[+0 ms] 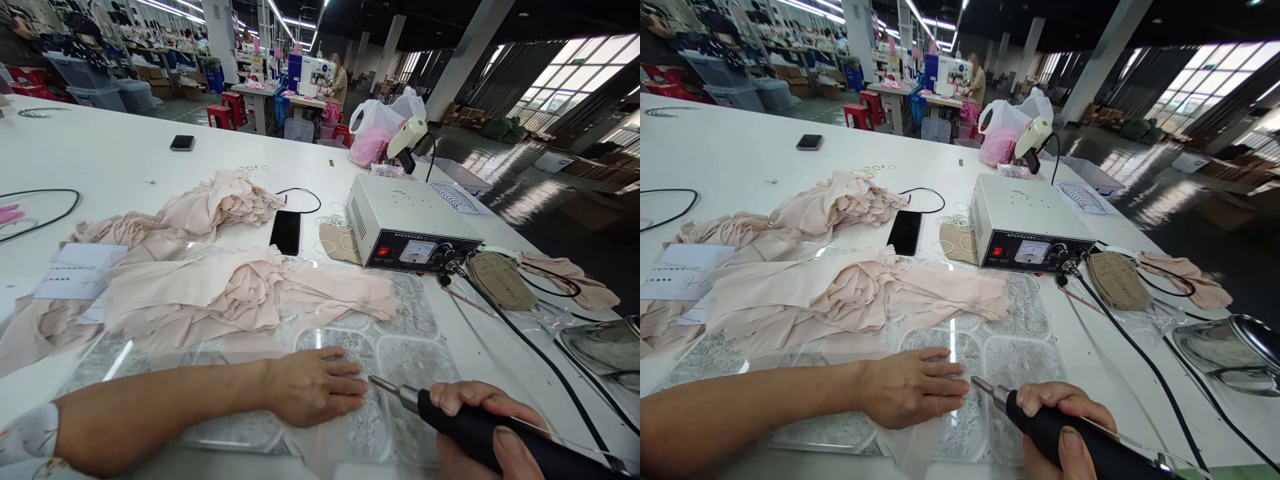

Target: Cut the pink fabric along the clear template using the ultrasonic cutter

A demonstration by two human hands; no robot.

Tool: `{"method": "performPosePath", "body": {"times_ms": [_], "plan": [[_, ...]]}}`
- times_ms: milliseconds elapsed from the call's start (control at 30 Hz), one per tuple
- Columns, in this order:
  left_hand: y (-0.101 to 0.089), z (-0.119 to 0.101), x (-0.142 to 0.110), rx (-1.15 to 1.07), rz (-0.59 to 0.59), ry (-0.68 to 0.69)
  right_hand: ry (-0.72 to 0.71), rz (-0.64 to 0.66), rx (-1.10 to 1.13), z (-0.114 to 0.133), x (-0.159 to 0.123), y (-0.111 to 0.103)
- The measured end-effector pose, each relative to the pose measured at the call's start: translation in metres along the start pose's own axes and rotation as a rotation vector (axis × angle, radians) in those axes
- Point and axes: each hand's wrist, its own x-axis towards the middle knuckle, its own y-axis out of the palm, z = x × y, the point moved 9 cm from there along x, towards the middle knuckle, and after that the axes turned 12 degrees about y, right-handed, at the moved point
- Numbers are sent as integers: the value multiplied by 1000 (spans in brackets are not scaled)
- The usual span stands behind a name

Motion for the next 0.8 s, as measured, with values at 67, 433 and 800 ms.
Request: {"method": "performPosePath", "body": {"times_ms": [67, 433, 800], "plan": [[1, 0, 0, -4, 9, -2, -7, 11, -1, 0, 0, 0], [-3, 1, 0, -36, -31, -7, 17, -35, -15, 5, -8, -12], [-4, 1, 1, -44, -26, -15, 25, -8, 15, 2, -11, -10]]}}
